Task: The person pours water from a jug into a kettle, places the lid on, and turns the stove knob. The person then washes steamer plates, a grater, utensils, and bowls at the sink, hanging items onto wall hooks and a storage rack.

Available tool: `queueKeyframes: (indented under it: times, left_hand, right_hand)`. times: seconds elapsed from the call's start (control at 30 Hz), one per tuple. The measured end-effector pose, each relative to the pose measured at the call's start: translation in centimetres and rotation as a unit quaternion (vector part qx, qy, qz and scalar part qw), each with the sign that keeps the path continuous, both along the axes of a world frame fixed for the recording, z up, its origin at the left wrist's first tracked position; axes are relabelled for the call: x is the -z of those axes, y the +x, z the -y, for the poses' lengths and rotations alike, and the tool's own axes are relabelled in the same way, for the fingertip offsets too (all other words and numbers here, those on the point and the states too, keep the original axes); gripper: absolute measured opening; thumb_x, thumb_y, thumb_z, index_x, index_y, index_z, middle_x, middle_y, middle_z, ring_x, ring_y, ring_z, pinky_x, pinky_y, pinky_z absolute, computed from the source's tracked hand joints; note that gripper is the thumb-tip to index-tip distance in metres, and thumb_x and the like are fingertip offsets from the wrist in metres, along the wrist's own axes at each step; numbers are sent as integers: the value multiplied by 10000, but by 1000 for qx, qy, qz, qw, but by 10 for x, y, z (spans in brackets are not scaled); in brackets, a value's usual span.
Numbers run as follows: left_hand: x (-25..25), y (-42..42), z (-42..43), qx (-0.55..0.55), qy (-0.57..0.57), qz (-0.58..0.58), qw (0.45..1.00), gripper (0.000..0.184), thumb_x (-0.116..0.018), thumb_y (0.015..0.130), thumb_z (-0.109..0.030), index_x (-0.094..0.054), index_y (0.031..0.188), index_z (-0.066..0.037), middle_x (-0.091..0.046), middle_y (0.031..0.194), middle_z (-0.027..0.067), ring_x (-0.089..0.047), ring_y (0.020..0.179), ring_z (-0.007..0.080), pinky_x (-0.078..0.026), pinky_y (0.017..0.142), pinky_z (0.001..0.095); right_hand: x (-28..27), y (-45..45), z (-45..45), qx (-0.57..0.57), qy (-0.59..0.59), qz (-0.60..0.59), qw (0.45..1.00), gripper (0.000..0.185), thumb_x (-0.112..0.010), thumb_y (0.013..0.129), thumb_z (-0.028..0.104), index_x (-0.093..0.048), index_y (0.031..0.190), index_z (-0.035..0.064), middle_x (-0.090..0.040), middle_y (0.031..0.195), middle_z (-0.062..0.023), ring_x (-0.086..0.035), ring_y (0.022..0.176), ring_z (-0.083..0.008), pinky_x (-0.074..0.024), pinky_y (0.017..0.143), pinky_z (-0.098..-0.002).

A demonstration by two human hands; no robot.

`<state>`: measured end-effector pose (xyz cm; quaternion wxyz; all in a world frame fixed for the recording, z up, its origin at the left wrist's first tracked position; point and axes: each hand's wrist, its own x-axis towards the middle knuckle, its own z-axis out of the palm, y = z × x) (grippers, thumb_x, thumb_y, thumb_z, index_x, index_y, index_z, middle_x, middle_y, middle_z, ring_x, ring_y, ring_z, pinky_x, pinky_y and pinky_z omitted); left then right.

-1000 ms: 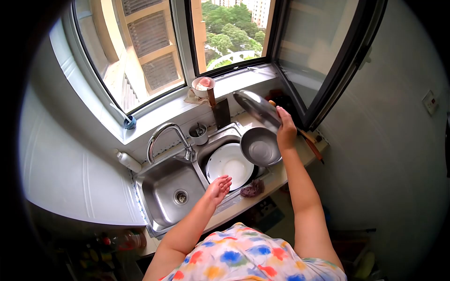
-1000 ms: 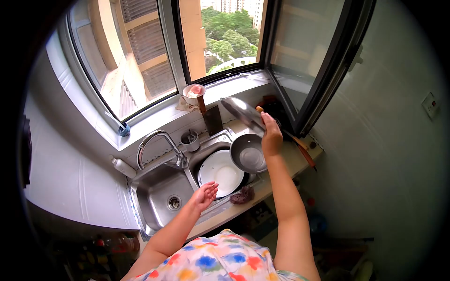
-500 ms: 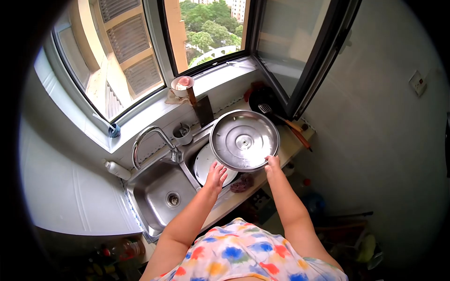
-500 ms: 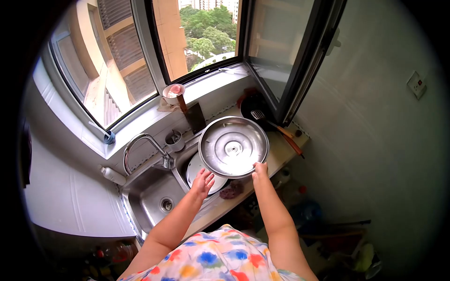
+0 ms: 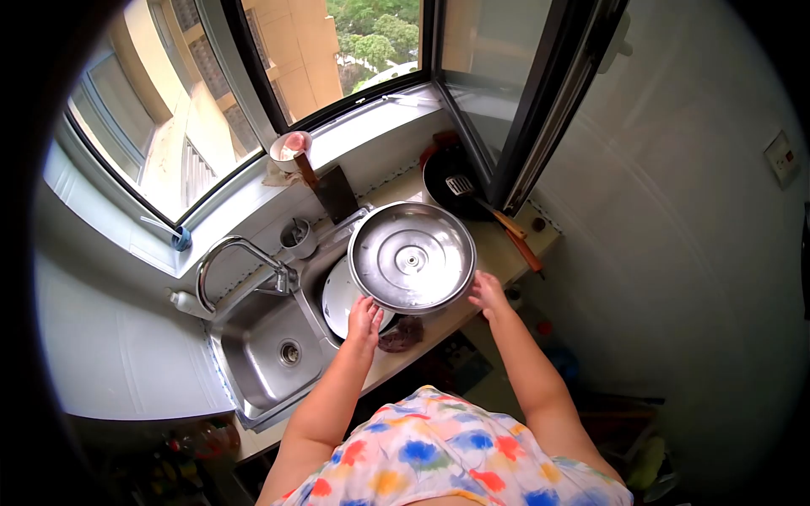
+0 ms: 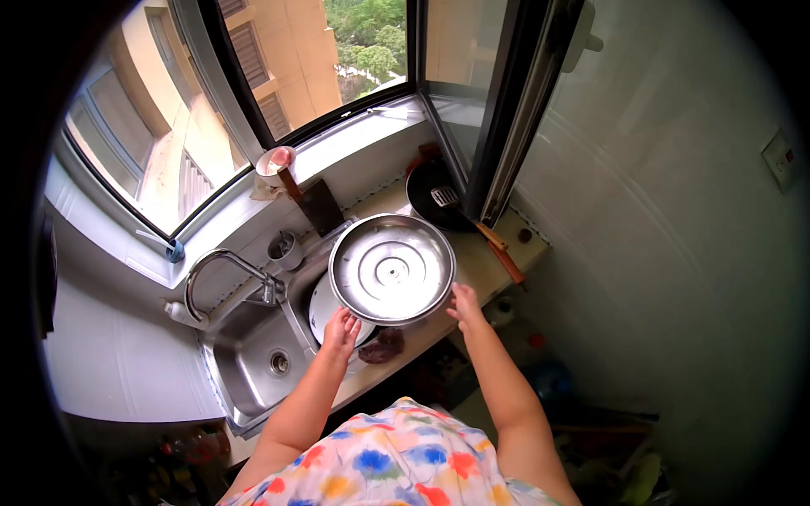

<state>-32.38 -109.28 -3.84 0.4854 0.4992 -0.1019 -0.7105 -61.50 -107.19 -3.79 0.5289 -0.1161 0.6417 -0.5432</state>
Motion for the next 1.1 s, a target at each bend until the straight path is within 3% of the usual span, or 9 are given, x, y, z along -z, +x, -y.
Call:
queueKeyframes:
  times: [0.07, 0.17, 0.27, 0.37, 0.47, 0.6, 0.7, 0.83, 1.1]
  left_hand:
    - [2, -6, 1, -32, 3, 8, 999, 481, -537, 829, -143, -344, 1267, -95, -524, 1026, 20, -490, 944, 163, -375, 840, 338]
    - [6, -14, -1, -64, 0, 18, 998, 528, -543, 827, -155, -303, 1293, -95, -507, 1059, 27, -487, 955, 166, -364, 879, 351]
    - [10, -22, -6, -96, 8, 1, 995, 543, -535, 841, -166, -267, 1311, -112, -498, 1067, 40, -481, 984, 184, -346, 927, 381]
    - [16, -26, -14, -71, 31, -15, 997, 434, -535, 846, -184, -353, 1234, -114, -495, 1055, 43, -479, 991, 195, -340, 931, 389]
    - [18, -33, -24, -56, 52, -17, 997, 261, -528, 850, -223, -458, 1081, -123, -514, 1025, 29, -474, 993, 187, -347, 925, 370]
    - [0, -47, -35, -50, 56, 4, 997, 196, -533, 848, -241, -487, 1004, -130, -526, 1002, 21, -472, 990, 188, -352, 920, 360]
    - [0, -52, -35, -37, 53, 1, 998, 327, -523, 862, -218, -402, 1154, -132, -487, 1073, 42, -463, 1029, 195, -332, 944, 377]
    - [-13, -63, -41, -29, 56, 2, 998, 310, -528, 864, -222, -403, 1133, -133, -487, 1081, 42, -478, 1005, 189, -348, 925, 377]
    - [-13, -66, -44, -22, 44, -8, 999, 320, -554, 852, -208, -392, 1123, -150, -488, 1041, 30, -484, 964, 178, -381, 870, 349]
  right_hand:
    - [0, -32, -5, -10, -70, -229, 971, 306, -557, 848, 195, -487, 1099, 35, -566, 1001, -80, -566, 860, -205, -468, 758, -376]
    - [-29, -94, -8, -76, -91, -642, 758, 275, -567, 823, 150, -510, 1062, 27, -558, 937, -81, -561, 818, -197, -452, 744, -326]
    - [-28, -140, 7, -144, 30, -693, 706, 336, -594, 805, 121, -471, 1096, 5, -562, 835, -88, -572, 778, -203, -462, 687, -299]
    - [-34, -169, 31, -269, 83, -256, 925, 333, -627, 786, 118, -477, 1060, 4, -577, 815, -111, -604, 749, -214, -501, 647, -320]
    - [-16, -193, 51, -343, 75, -83, 932, 327, -654, 777, 141, -494, 1034, 15, -591, 797, -110, -617, 698, -200, -522, 639, -341]
    - [-4, -192, 76, -349, 57, -7, 935, 313, -665, 774, 135, -493, 1018, 41, -595, 775, -80, -611, 666, -183, -521, 637, -333]
    - [0, -191, 82, -359, 43, 37, 932, 251, -661, 782, 136, -494, 958, 70, -555, 704, -33, -560, 585, -133, -482, 556, -296]
    - [14, -200, 84, -370, 51, 80, 924, 197, -655, 796, 158, -476, 857, 103, -474, 628, 17, -458, 500, -67, -393, 474, -238]
    - [-29, -205, 80, -402, 30, 104, 909, 173, -594, 835, 186, -439, 869, 119, -446, 613, 37, -426, 471, -40, -361, 433, -205]
